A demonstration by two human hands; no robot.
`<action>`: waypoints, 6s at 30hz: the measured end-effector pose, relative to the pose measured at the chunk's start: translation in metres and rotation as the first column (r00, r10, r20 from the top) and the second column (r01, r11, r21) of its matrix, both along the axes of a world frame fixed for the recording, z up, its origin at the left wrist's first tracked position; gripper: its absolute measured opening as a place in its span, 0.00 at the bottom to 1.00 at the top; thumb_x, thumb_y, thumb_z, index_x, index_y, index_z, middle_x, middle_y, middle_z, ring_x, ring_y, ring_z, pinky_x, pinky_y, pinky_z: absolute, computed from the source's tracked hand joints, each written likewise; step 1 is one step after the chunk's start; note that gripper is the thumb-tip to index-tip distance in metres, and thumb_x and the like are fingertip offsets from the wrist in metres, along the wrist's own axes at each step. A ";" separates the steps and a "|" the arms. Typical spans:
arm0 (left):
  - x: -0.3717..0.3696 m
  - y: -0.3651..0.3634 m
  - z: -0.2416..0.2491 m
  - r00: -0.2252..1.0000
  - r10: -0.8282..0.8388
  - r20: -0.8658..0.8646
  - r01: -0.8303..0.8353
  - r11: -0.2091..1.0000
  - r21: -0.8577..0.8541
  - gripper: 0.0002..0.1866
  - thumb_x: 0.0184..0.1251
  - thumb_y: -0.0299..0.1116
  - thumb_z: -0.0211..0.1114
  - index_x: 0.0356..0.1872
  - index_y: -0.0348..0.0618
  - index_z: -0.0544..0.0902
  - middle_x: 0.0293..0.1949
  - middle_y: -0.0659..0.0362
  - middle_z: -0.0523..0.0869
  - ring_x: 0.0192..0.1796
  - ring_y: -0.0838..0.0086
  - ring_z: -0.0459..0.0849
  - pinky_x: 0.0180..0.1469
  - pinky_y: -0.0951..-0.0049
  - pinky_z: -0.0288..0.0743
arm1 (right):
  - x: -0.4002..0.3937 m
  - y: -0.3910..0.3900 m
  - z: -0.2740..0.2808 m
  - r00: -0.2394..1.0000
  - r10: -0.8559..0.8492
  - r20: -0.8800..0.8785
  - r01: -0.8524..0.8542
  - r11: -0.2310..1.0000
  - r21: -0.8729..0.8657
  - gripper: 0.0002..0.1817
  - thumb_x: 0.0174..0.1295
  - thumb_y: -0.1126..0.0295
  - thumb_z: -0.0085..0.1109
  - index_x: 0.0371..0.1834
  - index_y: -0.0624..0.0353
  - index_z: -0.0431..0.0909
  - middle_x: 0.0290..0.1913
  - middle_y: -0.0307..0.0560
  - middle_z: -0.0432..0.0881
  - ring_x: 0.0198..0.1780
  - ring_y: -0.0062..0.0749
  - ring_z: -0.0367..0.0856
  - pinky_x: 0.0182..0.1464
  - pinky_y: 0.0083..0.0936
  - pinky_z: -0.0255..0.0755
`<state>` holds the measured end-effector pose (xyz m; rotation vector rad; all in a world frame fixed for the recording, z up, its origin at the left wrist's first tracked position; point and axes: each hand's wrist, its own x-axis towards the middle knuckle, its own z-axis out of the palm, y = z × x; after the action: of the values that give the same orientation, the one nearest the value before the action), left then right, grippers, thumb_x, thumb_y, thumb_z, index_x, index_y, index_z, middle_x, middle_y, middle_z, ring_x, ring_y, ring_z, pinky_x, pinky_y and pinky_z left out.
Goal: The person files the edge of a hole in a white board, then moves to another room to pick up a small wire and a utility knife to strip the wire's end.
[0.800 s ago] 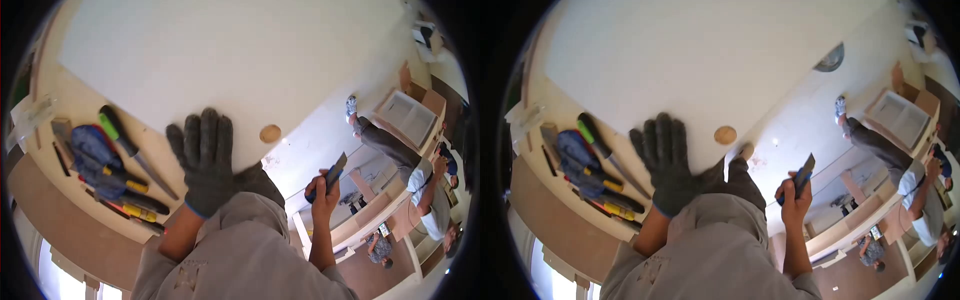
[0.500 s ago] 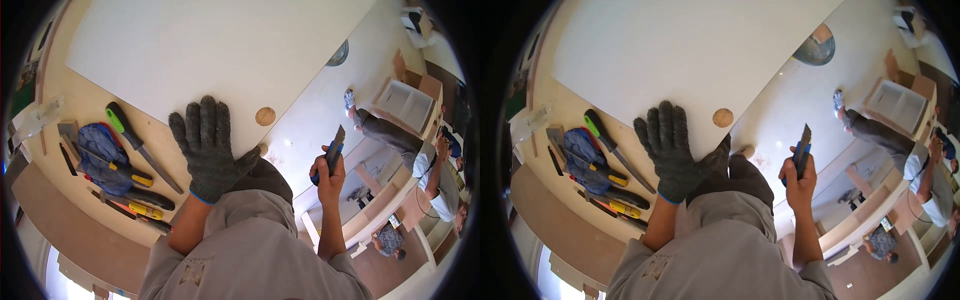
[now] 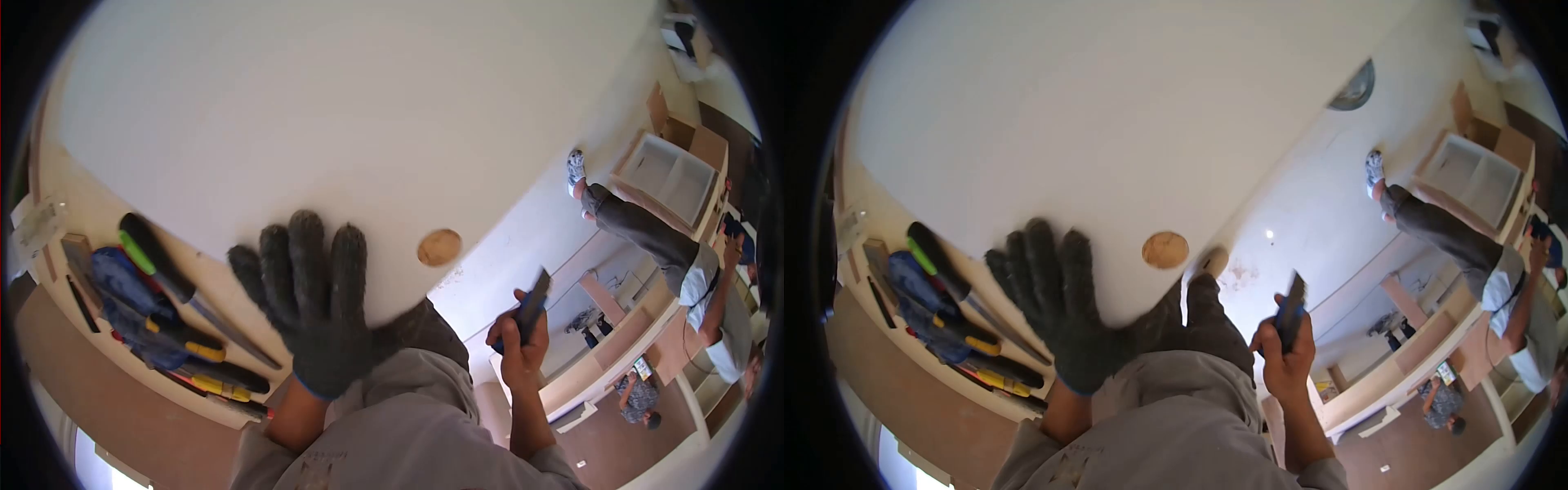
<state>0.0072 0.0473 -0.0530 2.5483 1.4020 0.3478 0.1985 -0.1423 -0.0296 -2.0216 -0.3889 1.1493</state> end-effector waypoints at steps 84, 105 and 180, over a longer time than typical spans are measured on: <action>-0.014 0.025 0.026 0.980 -0.102 0.168 0.143 0.957 -0.254 0.56 0.53 0.63 0.72 0.76 0.36 0.63 0.78 0.39 0.58 0.82 0.45 0.49 0.80 0.36 0.29 | -0.003 0.142 0.124 -0.294 0.790 0.538 -0.587 0.295 -0.754 0.25 0.63 0.57 0.67 0.64 0.41 0.77 0.33 0.44 0.77 0.33 0.39 0.81 0.37 0.39 0.72; 0.018 0.014 0.063 0.984 -0.159 -0.079 0.139 0.967 -0.216 0.58 0.55 0.67 0.68 0.76 0.31 0.61 0.77 0.31 0.56 0.81 0.38 0.48 0.79 0.34 0.26 | 0.102 0.012 0.084 0.499 0.546 0.673 -0.441 0.829 -0.345 0.18 0.67 0.56 0.67 0.43 0.60 0.75 0.23 0.46 0.78 0.27 0.37 0.82 0.33 0.35 0.74; 0.053 -0.085 0.050 0.847 0.412 0.337 -0.200 0.833 -0.515 0.16 0.74 0.44 0.56 0.45 0.44 0.86 0.49 0.49 0.88 0.49 0.52 0.87 0.53 0.54 0.80 | 0.401 0.116 -0.099 0.578 -0.098 0.810 -0.194 0.948 0.253 0.23 0.72 0.63 0.60 0.65 0.66 0.76 0.49 0.51 0.85 0.45 0.33 0.85 0.44 0.29 0.78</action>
<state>0.0600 -0.0382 -0.0031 1.7169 1.4984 0.5264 0.5994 -0.0263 -0.1285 -2.1317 -1.0276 0.0422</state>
